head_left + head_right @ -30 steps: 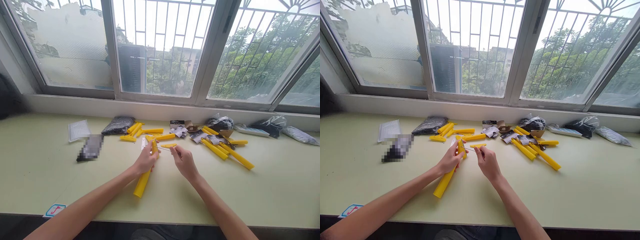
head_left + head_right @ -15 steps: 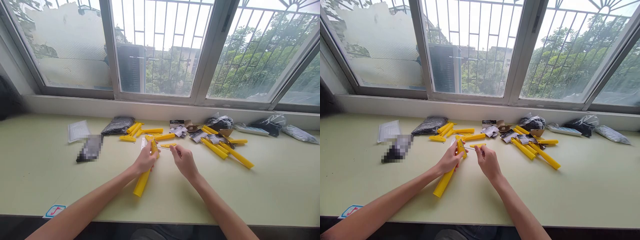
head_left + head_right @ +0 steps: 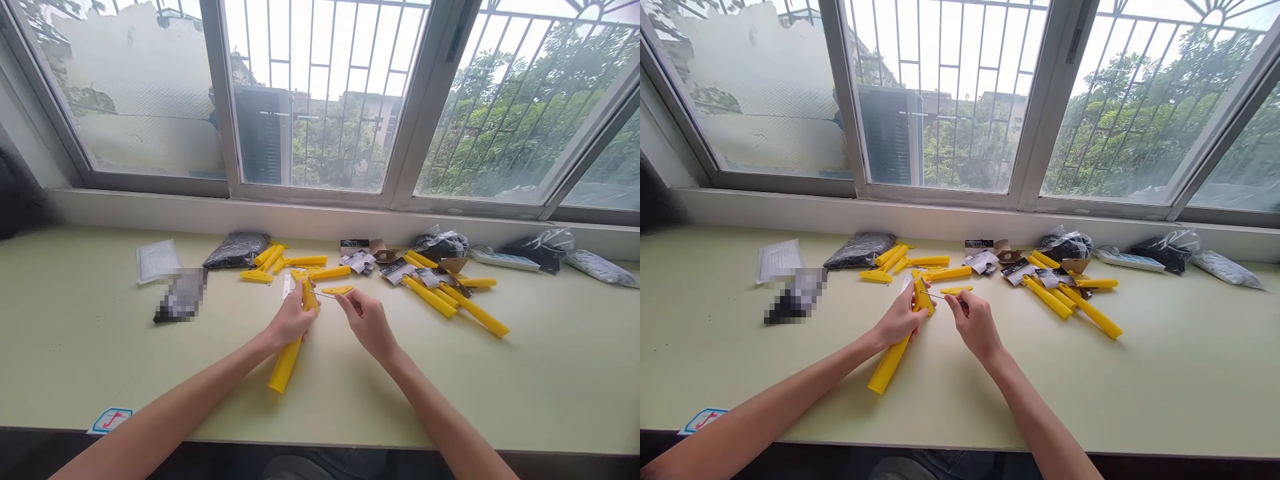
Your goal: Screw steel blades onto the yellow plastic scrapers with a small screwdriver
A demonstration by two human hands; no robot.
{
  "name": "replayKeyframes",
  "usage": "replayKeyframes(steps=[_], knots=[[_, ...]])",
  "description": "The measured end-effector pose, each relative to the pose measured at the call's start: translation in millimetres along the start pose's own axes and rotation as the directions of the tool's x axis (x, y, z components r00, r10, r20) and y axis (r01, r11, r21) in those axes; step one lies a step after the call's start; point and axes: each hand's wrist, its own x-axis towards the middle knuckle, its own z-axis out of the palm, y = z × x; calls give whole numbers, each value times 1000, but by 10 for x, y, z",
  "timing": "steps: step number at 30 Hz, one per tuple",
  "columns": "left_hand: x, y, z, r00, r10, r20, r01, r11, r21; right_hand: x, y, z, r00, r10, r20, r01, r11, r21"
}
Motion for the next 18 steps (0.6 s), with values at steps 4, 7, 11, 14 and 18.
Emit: replayKeyframes(steps=[4, 7, 11, 14, 18], knots=[[9, -18, 3, 1000, 1, -4, -1, 1000, 2, 16, 0, 7, 998, -53, -40, 56, 994, 94], [11, -24, 8, 1000, 4, 0, -4, 1000, 5, 15, 8, 0, 999, -27, -17, 28, 997, 72], [2, 1, 27, 1000, 3, -30, -2, 999, 44, 4, 37, 2, 1000, 0, 3, 0, 1000, -21], [-5, 29, 43, 996, -32, -81, 39, 995, 88, 3, 27, 17, 997, -64, -39, 64, 998, -6], [-13, 57, 56, 993, -52, -109, 63, 993, 97, -1, -13, 38, 989, -124, -77, 126, 992, 23]])
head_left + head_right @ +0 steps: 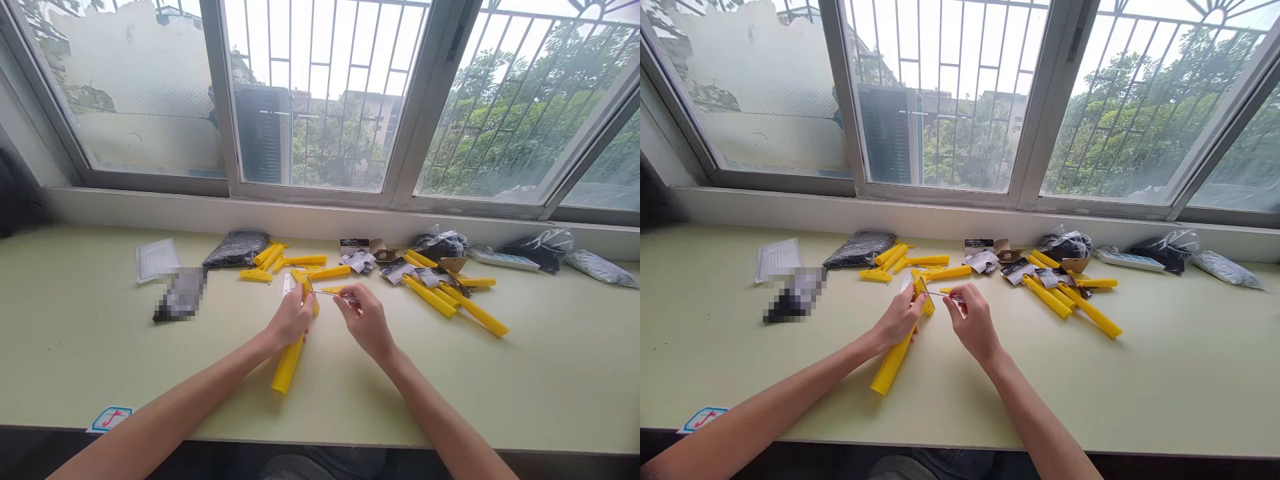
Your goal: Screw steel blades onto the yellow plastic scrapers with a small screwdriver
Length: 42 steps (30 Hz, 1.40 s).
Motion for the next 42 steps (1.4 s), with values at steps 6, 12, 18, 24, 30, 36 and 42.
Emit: replayKeyframes(steps=[6, 12, 18, 24, 30, 36, 42], knots=[[-18, 9, 0, 1000, 8, -13, -8, 1000, -4, -23, 36, 42, 998, 59, -16, -60, 996, -68], [-14, -16, 17, 999, 11, -43, -13, 999, -43, -5, -80, 55, 996, 23, -82, -20, 999, 37], [-18, -12, 27, 998, 1, -63, -4, 999, -48, -6, -100, 63, 995, 93, -48, -89, 993, 72], [-14, 15, 14, 998, 5, -66, -7, 1000, -29, -20, -56, 63, 983, 184, 15, -185, 978, 95], [-11, 11, 5, 998, 18, -64, -18, 1000, -7, -3, -107, 30, 983, 179, 37, -181, 981, 70], [-6, -35, -3, 993, 107, -52, -100, 988, 115, 3, -8, -17, 968, 236, 86, -242, 967, 73], [-1, -19, -9, 988, 145, -58, -134, 977, 167, 17, -62, 3, 994, 109, 19, -111, 983, 148]])
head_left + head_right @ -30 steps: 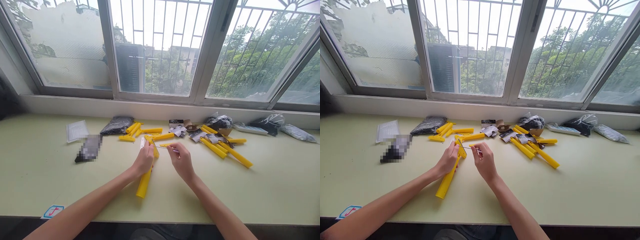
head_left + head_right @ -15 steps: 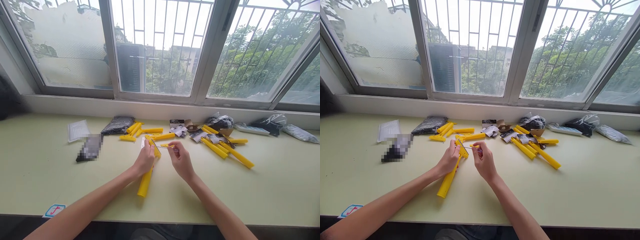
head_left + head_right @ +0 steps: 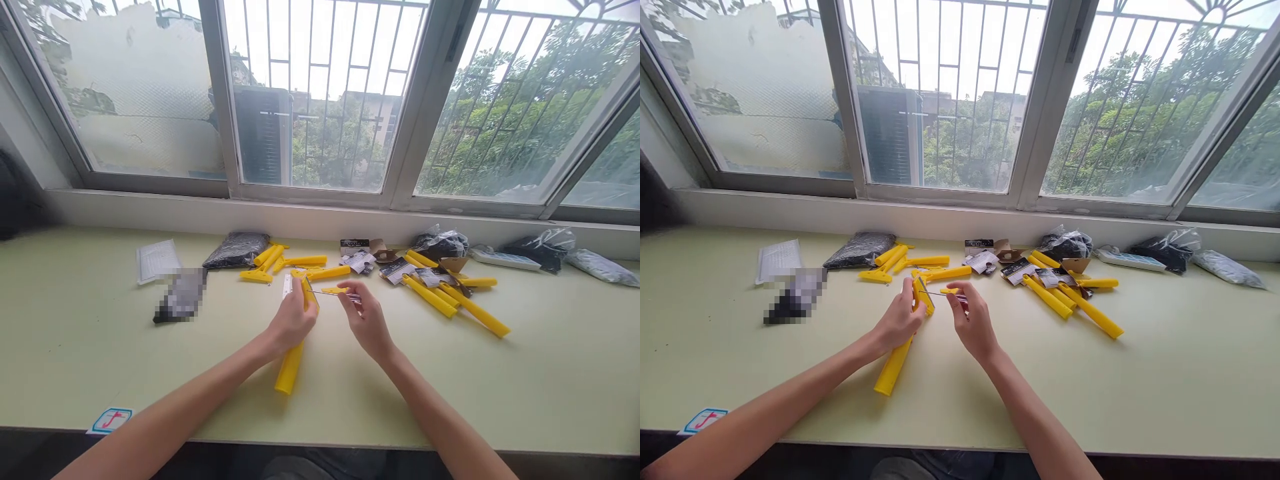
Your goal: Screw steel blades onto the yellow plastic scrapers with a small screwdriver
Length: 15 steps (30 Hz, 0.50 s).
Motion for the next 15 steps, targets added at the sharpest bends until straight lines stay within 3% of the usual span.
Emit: replayKeyframes(steps=[7, 15], knots=[[22, 19, -32, 998, 59, -21, -57, 995, 84, 1, 114, -24, 981, 176, 78, -159, 970, -184], [21, 17, -51, 997, 80, -16, -78, 992, 103, -4, 116, -49, 991, 99, 91, -95, 994, -47]])
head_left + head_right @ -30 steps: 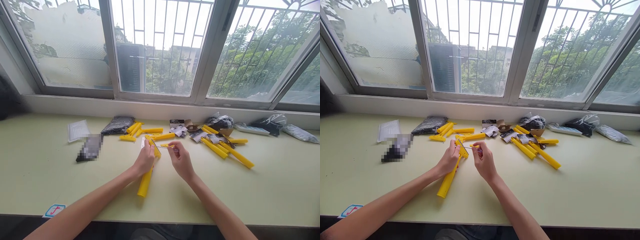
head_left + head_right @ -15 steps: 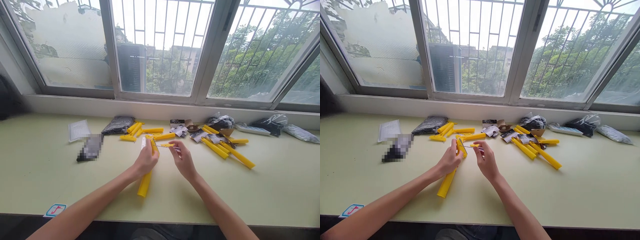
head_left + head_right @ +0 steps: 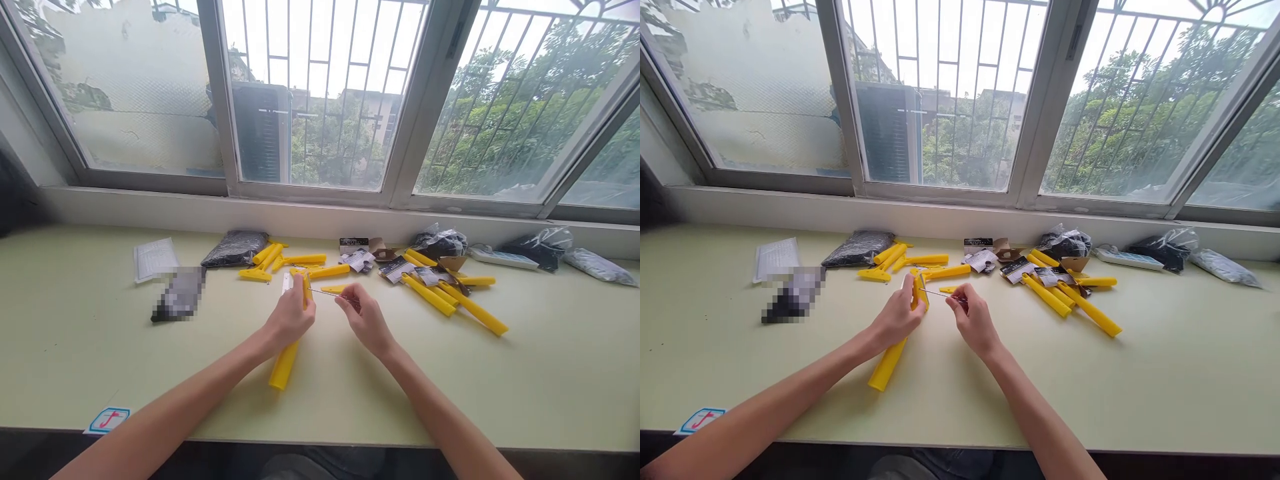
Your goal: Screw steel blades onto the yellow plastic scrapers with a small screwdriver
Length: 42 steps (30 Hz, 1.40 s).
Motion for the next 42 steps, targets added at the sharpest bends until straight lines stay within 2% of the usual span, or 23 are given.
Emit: replayKeyframes(steps=[5, 8, 14, 21, 28, 35, 42], knots=[[-2, 3, 6, 1000, 9, 7, -9, 1000, 2, -3, -18, 20, 1000, -29, 3, 29, 994, -109], [0, -8, 11, 1000, 1, 7, -1, 1000, -11, 2, 0, 20, 993, -121, 9, 120, 977, -173], [-4, -17, 6, 1000, -5, 10, 5, 1000, -30, -12, -27, 23, 958, -283, -31, 276, 950, -143], [4, -31, 14, 1000, 4, 10, -4, 1000, -26, -14, -28, 66, 979, -199, -45, 184, 956, -227], [1, -19, 9, 1000, -7, 13, 7, 1000, -20, -10, -40, 37, 954, -297, -34, 284, 938, -201], [1, -10, 8, 1000, 6, 9, -5, 1000, -16, -21, -60, 47, 976, -217, -21, 206, 950, -234], [-12, 5, -5, 1000, 4, 26, -3, 1000, -25, 8, -17, 32, 938, -345, -42, 335, 929, -157]])
